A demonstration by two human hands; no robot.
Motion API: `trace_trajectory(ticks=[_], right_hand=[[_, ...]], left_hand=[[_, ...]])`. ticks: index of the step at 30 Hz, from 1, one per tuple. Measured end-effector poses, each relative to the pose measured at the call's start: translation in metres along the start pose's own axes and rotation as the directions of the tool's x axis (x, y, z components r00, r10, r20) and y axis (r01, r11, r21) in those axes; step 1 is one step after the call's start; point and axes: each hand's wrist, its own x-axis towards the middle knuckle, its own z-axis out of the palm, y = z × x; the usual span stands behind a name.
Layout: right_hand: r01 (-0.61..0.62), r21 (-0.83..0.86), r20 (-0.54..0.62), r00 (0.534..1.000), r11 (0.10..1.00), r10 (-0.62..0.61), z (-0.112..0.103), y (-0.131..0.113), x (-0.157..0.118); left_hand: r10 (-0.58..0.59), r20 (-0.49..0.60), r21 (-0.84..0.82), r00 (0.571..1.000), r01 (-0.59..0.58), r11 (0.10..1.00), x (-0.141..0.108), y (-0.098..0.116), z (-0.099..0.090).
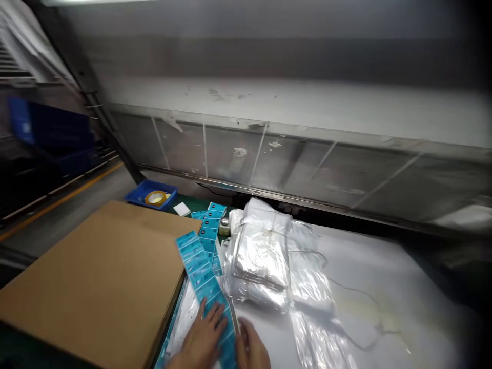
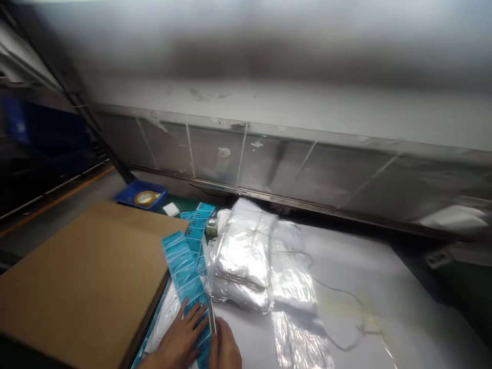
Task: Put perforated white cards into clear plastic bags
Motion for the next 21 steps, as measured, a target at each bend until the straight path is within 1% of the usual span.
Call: trace_trajectory(ticks=[2,3,5,7,11,16,19,21], right_hand=[[0.051,0.022,0.132,0.99,0.998,-0.054,0.004,-0.001,0.026],[0.074,0.033,0.178,0.981,0.997,-0.079,0.007,-0.002,0.035],[0.1,0.048,0.217,0.97,0.994,-0.108,0.012,-0.001,0.044],[0.093,0.04,0.218,0.971,0.995,-0.1,0.019,0.004,0.044],[0.069,-0.015,0.186,0.98,0.998,-0.065,0.036,0.019,0.035],[0.029,-0.106,0.124,0.992,0.994,-0.016,0.062,0.023,0.044],[-0.001,-0.191,0.085,0.996,0.982,0.018,0.063,0.025,0.04],[-0.035,-0.254,0.061,0.997,0.967,0.052,0.055,0.029,0.024]], left_hand=[[0.028,0.021,0.055,0.999,-0.029,0.998,-0.005,-0.006,-0.022],[0.027,0.042,0.091,0.999,-0.031,0.995,-0.008,-0.009,-0.032],[0.016,0.078,0.142,0.997,-0.027,0.99,-0.01,-0.018,-0.047],[0.002,0.092,0.161,0.996,-0.017,0.987,-0.013,-0.027,-0.056],[0.003,0.1,0.171,0.995,-0.02,0.985,-0.019,-0.044,-0.066],[0.036,0.128,0.156,0.991,-0.056,0.986,-0.027,-0.059,-0.081],[0.027,0.133,0.143,0.991,-0.046,0.989,-0.031,-0.065,-0.088],[0.012,0.121,0.134,0.993,-0.028,0.991,-0.031,-0.066,-0.09]])
